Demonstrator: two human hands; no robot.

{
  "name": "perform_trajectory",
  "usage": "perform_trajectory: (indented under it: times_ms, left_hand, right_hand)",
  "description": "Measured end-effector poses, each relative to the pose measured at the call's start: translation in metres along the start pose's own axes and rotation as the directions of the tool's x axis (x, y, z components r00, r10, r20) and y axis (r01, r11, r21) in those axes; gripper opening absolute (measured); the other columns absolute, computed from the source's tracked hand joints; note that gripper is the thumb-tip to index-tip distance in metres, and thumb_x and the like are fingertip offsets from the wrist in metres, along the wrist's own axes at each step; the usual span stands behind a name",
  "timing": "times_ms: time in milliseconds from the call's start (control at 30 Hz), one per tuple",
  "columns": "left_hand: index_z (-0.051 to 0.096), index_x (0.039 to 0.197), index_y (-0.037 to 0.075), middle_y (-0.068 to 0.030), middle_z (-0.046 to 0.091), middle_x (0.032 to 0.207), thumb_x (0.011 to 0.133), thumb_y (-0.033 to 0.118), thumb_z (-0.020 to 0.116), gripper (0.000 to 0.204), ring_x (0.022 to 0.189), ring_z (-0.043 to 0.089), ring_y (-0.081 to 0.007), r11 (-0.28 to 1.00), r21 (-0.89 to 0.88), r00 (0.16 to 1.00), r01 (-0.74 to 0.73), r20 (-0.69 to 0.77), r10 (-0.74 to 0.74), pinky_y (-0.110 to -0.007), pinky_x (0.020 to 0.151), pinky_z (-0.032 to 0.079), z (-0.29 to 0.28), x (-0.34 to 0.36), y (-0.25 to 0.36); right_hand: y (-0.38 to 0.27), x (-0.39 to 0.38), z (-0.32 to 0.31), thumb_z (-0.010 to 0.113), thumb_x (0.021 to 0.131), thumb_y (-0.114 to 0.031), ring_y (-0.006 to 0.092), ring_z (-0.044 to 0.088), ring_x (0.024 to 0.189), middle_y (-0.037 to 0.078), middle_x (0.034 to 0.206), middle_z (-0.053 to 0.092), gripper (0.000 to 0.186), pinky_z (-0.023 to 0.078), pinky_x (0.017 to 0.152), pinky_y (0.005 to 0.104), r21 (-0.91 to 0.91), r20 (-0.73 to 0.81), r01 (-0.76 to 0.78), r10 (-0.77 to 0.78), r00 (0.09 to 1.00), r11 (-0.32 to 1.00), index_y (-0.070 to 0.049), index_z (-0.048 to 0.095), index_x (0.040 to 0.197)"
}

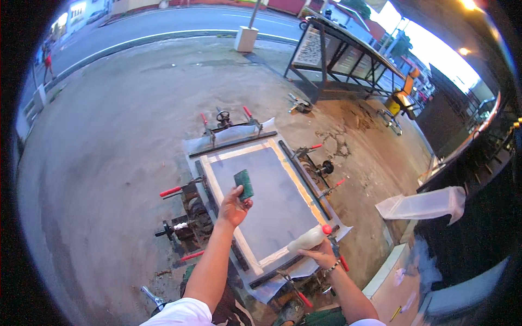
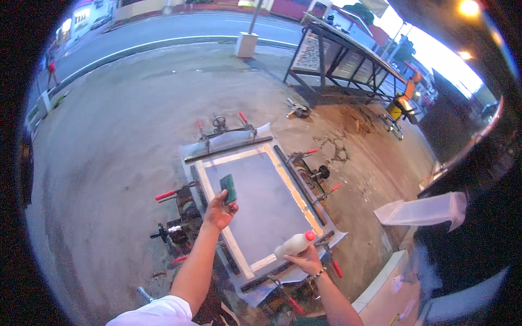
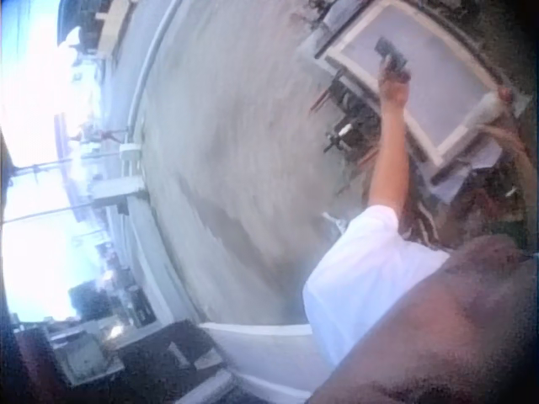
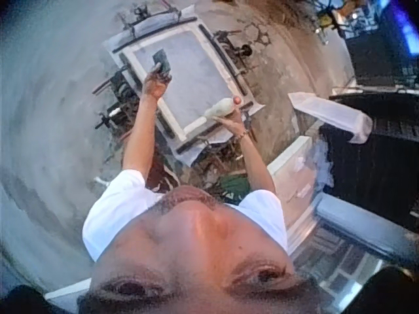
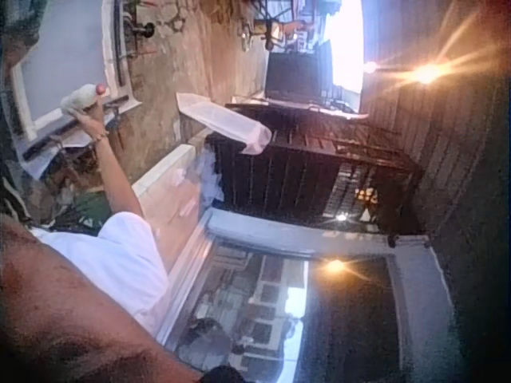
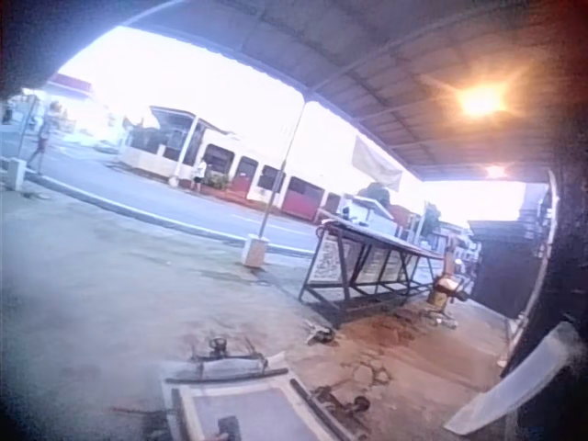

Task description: The person applies liquid adhesive along the borders of a screen printing frame from a small bottle, then rubs and spreads the liquid thoroughly across the tape edges using a green sponge scrub pad.

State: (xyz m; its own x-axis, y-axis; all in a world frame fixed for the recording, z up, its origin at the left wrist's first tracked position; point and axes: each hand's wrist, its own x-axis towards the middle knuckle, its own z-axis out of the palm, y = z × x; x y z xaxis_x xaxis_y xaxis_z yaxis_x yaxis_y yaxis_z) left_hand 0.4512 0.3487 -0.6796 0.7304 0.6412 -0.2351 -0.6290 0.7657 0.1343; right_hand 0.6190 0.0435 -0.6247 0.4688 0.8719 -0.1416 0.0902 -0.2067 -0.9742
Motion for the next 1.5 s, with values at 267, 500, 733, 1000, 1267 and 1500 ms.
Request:
perform_trajectory:
  times_ms: [267, 500, 733, 1000, 1267, 1500]
  left_hand:
    - [0.059, 0.098, 0.017, -0.0003, 0.063, 0.087, 0.086, 0.017, 0.074, 0.019, 0.07, 0.057, -0.0166, 0.998, 0.06, 0.999, 0.013, 0.033, -0.015, -0.035, 0.068, 0.05, -0.002, 0.005, 0.005]
    - [0.058, 0.098, 0.017, 0.0002, 0.062, 0.089, 0.087, 0.019, 0.074, 0.02, 0.071, 0.057, -0.0163, 0.998, 0.059, 0.999, 0.037, 0.031, -0.038, -0.034, 0.068, 0.05, -0.004, 0.009, 0.005]
    - [0.059, 0.103, 0.015, -0.0012, 0.062, 0.086, 0.088, 0.019, 0.072, 0.02, 0.07, 0.056, -0.0171, 0.994, -0.06, 0.995, 0.089, 0.046, -0.087, -0.034, 0.068, 0.049, 0.004, 0.02, -0.016]
    - [0.061, 0.103, 0.006, -0.0053, 0.061, 0.085, 0.092, 0.021, 0.068, 0.019, 0.074, 0.056, -0.0164, 0.972, -0.018, 0.969, 0.235, 0.076, -0.233, -0.031, 0.071, 0.049, -0.028, 0.053, -0.065]
    - [0.063, 0.108, 0.005, -0.0078, 0.063, 0.089, 0.098, 0.022, 0.061, 0.02, 0.083, 0.057, -0.0216, 0.92, 0.193, 0.917, 0.34, 0.149, -0.37, -0.035, 0.076, 0.047, -0.018, 0.054, -0.124]
    - [0.061, 0.115, 0.011, -0.0039, 0.066, 0.103, 0.099, 0.027, 0.059, 0.022, 0.093, 0.061, -0.0197, 0.74, 0.568, 0.924, 0.359, -0.106, -0.367, -0.039, 0.077, 0.05, -0.007, 0.017, -0.142]
  right_hand:
    - [-0.01, 0.005, -0.001, 0.081, 0.07, 0.011, 0.0235, 0.062, 0.113, 0.008, 0.119, 0.062, 0.071, 0.055, 0.095, 0.0402, 0.069, -0.167, 0.032, -0.021, 0.986, 0.997, -0.008, 0.047, 0.129]
    - [-0.014, 0.005, -0.015, 0.084, 0.066, 0.009, 0.0227, 0.064, 0.107, 0.008, 0.117, 0.063, 0.074, 0.056, 0.092, 0.0391, 0.073, -0.284, 0.073, -0.049, 0.958, 0.995, -0.008, 0.048, 0.128]
    - [-0.078, -0.025, -0.064, 0.086, 0.068, 0.0, 0.0217, 0.064, 0.106, 0.008, 0.114, 0.064, 0.065, 0.055, 0.093, 0.0385, -0.123, -0.519, 0.126, -0.173, 0.837, 0.984, -0.005, 0.053, 0.124]
    - [-0.122, -0.102, -0.185, 0.089, 0.068, -0.014, 0.0185, 0.066, 0.098, 0.007, 0.108, 0.068, 0.058, 0.053, 0.089, 0.0356, -0.392, -0.7, -0.103, -0.223, 0.679, 0.914, -0.005, 0.06, 0.117]
    - [0.137, -0.188, -0.343, 0.093, 0.058, -0.013, 0.0218, 0.067, 0.103, 0.01, 0.112, 0.068, 0.074, 0.054, 0.087, 0.0354, -0.271, -0.931, -0.331, -0.159, 0.33, 0.904, -0.005, 0.055, 0.121]
    - [0.294, -0.141, -0.373, 0.092, 0.056, -0.014, 0.0283, 0.067, 0.102, 0.013, 0.108, 0.068, 0.072, 0.051, 0.091, 0.041, -0.077, -0.965, -0.426, 0.04, 0.26, 0.901, -0.006, 0.055, 0.117]
